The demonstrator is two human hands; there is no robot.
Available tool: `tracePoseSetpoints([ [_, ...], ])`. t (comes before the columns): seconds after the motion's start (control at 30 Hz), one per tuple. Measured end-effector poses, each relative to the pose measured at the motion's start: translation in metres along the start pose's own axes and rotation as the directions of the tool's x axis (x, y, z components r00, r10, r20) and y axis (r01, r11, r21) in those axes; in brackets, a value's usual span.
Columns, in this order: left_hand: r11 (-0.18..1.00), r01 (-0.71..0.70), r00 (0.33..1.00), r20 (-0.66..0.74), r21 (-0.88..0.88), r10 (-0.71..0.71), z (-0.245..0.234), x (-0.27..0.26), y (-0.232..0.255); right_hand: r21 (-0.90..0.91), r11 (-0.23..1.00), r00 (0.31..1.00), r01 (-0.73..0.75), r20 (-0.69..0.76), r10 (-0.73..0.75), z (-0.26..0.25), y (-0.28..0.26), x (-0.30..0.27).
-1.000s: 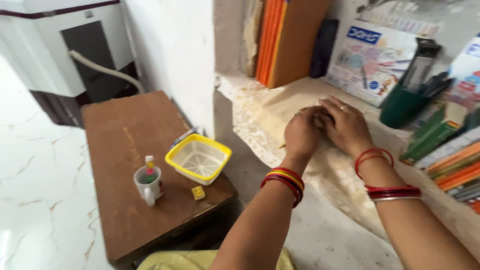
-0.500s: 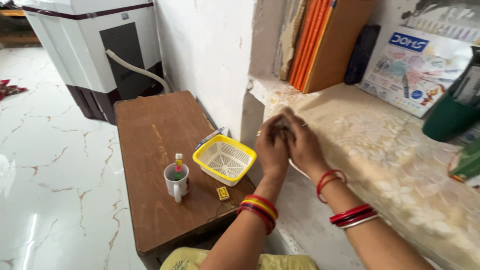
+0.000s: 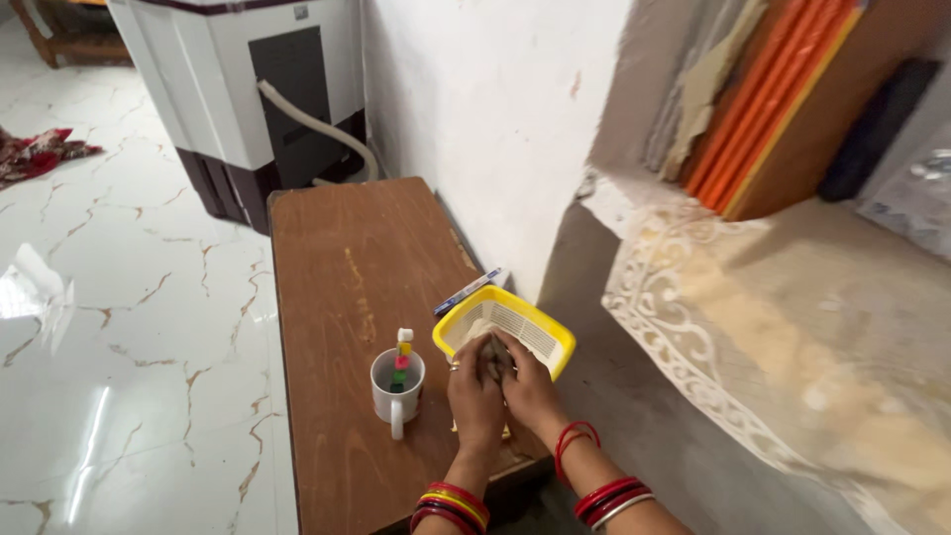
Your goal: The person wipes several stationery items with a cloth, including a blue box, a brush pen set, and a color pencil set. They open the brush pen set to show the pens, then place the cleaned items on a nearby shelf.
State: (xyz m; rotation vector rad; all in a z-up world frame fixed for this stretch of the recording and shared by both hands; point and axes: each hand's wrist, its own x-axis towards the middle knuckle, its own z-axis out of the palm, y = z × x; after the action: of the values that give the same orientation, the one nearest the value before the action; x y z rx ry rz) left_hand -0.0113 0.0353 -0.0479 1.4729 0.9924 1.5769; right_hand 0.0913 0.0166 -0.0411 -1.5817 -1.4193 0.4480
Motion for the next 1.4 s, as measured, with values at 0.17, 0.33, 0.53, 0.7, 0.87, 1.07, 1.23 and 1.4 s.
tracePoseSetpoints([
  [0.17,0.996,-0.05,0.995,0.09,0.078,0.043,0.011,0.019,-0.049,0.009,0.99,0.99,-0.142,-0.004,0.142,0.023,0.039,0.023],
  [0.33,0.996,0.038,0.976,0.209,0.08,-0.054,0.027,0.029,-0.068,0.028,0.949,0.947,-0.315,-0.05,0.316,0.027,0.069,0.033],
  [0.53,0.945,-0.086,0.958,0.287,0.315,-0.008,0.042,0.051,-0.078,0.208,0.935,0.949,-0.288,-0.069,0.308,0.029,0.105,0.041],
  [0.7,0.844,-0.201,0.963,0.259,0.497,0.077,0.055,0.091,-0.111,0.052,0.977,0.973,-0.208,-0.09,0.212,0.031,0.125,0.046],
  [0.87,0.68,-0.198,0.973,0.226,0.706,0.049,0.077,0.138,-0.155,0.184,0.952,0.963,-0.246,-0.061,0.261,0.037,0.123,0.048],
  [1.07,0.684,0.082,0.932,0.187,0.725,-0.31,0.084,0.169,-0.191,0.383,0.871,0.943,-0.309,0.0,0.334,0.038,0.112,0.042],
  [1.23,0.76,0.129,0.96,0.11,0.637,-0.256,0.085,0.171,-0.209,0.277,0.91,0.947,-0.31,0.003,0.321,0.037,0.113,0.041],
  [1.4,0.755,0.072,0.97,0.13,0.652,-0.205,0.086,0.17,-0.209,-0.08,0.986,0.985,-0.144,0.087,0.151,0.039,0.107,0.037],
])
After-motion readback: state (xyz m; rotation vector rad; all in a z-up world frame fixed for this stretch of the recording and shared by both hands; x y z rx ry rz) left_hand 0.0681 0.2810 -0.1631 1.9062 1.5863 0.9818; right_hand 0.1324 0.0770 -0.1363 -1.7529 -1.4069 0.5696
